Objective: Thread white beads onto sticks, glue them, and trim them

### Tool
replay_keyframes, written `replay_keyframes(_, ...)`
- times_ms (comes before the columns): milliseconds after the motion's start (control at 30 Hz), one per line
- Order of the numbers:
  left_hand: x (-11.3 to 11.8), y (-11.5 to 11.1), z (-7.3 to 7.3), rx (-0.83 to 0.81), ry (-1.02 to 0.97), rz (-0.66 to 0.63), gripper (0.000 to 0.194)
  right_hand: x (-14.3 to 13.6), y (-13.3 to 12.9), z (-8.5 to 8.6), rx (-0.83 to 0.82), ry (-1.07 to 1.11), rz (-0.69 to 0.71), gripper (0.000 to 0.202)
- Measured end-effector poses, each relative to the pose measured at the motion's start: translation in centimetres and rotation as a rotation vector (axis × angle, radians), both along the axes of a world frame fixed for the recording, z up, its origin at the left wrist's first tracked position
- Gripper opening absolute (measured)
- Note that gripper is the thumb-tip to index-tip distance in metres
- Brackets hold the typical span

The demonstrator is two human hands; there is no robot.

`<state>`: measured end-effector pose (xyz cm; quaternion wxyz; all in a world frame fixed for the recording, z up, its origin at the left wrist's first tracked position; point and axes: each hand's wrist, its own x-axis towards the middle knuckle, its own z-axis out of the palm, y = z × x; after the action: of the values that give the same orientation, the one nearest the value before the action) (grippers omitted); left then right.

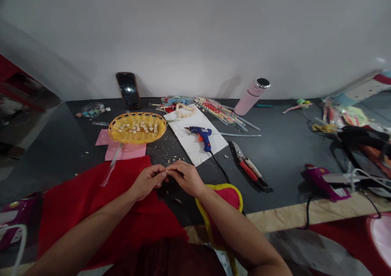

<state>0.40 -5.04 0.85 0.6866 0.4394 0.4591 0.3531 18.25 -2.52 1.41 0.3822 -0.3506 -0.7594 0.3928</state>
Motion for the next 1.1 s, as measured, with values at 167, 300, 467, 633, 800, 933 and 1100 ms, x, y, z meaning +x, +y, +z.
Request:
replay_keyframes(167,-0.01,-0.07,0.15,0.036,0.044,-0.004,0.03,0.06,-0.03,-0.03,-0.002,-0.004,0.003,0.014)
replay_keyframes(300,-0.02,-0.11,0.2,0.042,0.035,-0.001,0.03,0.1,-0.08,0.17,0.003,-0.013,0.003,0.013)
replay_keyframes(467,0.0,-0.05,0.12,0.041,0.057,-0.002,0.033,0.02,-0.11,0.35,-0.002,-0.02,-0.009,0.013)
replay_keyframes(633,0.02,-0.01,0.21,0.069,0.075,-0.021,0.03,0.01,-0.07,0.13,-0.007,-0.027,-0.008,0.013)
replay_keyframes(800,-0.01,0.0,0.28,0.071,0.076,-0.021,0.029,0.03,-0.05,0.08,-0.012,-0.033,-0.009,0.015)
replay_keyframes(933,-0.01,-0.01,0.12,0.086,0.085,-0.031,0.028,0.08,-0.05,0.12,-0.012,-0.032,-0.005,0.014)
replay_keyframes(1100,0.04,-0.11,0.22,0.113,0.13,-0.026,0.03,0.3,-0.08,0.17,-0.004,-0.032,0.034,0.018)
